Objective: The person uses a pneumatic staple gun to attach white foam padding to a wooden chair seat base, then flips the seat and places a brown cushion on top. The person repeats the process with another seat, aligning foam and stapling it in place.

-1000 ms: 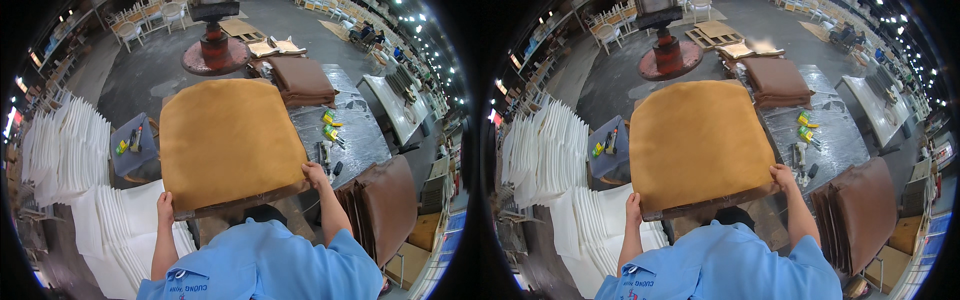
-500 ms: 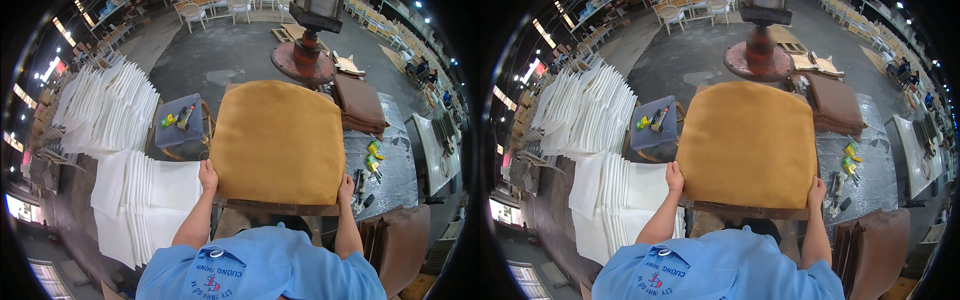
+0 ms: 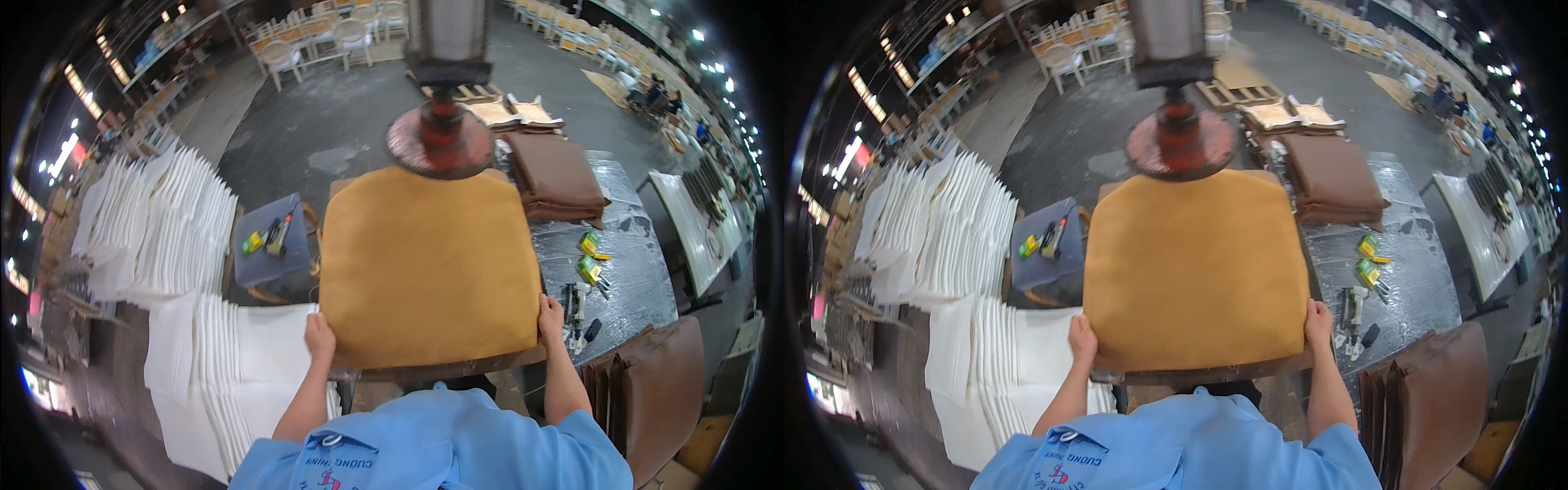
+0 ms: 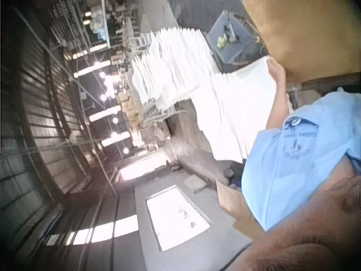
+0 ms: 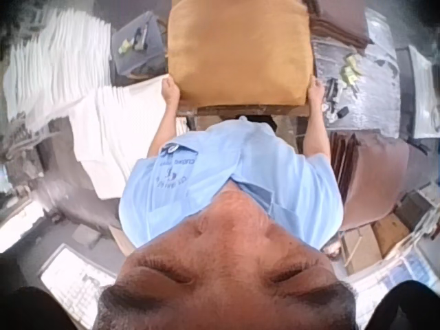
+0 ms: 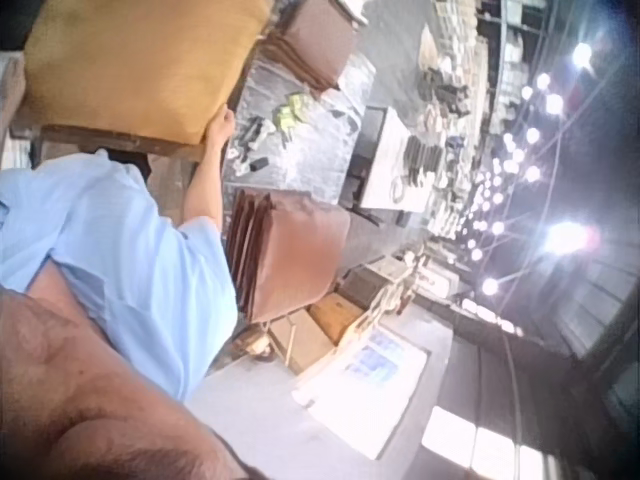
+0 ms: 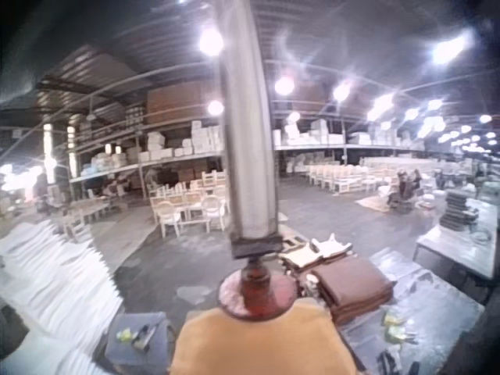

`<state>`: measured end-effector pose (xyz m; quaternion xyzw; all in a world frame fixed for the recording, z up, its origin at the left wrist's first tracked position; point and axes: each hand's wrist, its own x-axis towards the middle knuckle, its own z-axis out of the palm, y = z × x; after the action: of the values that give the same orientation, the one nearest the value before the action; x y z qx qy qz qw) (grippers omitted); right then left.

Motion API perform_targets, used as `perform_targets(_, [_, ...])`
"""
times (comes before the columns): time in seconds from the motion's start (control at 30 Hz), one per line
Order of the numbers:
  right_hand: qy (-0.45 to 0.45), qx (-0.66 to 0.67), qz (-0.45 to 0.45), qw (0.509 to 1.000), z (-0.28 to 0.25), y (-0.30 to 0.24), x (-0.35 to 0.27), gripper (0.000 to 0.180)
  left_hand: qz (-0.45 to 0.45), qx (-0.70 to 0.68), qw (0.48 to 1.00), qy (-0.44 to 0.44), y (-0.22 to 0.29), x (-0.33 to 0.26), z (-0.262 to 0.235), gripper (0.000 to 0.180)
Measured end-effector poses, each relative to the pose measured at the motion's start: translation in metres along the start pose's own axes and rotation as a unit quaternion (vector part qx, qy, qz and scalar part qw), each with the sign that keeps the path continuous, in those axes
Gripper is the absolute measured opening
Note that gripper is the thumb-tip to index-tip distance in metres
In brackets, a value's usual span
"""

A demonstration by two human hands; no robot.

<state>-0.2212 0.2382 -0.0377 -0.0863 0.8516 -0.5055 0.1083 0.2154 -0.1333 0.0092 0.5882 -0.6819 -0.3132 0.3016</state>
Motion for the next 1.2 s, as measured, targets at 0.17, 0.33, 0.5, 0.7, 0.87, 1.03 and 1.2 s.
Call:
perform_targets(0.17, [-0.072, -0.074, 0.003, 0.995, 0.011, -0.054, 0.079, 0.058, -0.017, 0.092, 0.995, -0.030, 0.051, 0.066, 0.002, 0.050])
perform_targets(0.33, [-0.037, -0.187, -0.038, 0.981, 0.066, -0.086, 0.116, 0.057, -0.003, 0.176, 0.984, 0.002, 0.095, 0.105, 0.048, 0.053])
perform_targets(0.5, [-0.055, -0.129, 0.014, 0.990, 0.073, -0.084, 0.115, 0.051, -0.046, -0.052, 0.996, -0.052, 0.095, 0.096, 0.043, 0.044])
perform_targets(0.7, [-0.070, -0.149, 0.008, 0.986, 0.072, -0.086, 0.129, 0.051, -0.069, -0.148, 0.983, -0.079, 0.104, 0.092, 0.042, 0.044])
perform_targets(0.87, [-0.110, -0.115, 0.025, 0.987, 0.079, -0.079, 0.149, 0.057, -0.125, -0.172, 0.973, -0.092, 0.100, 0.105, 0.037, 0.048])
perform_targets(1.03, [-0.136, -0.154, -0.031, 0.978, 0.113, -0.129, 0.240, 0.077, -0.044, 0.004, 0.990, -0.131, 0.137, 0.182, 0.059, 0.049])
perform_targets(1.2, [-0.118, -0.017, 0.122, 0.985, 0.164, -0.175, 0.312, 0.069, -0.001, 0.080, 0.978, -0.191, 0.195, 0.268, 0.114, 0.051])
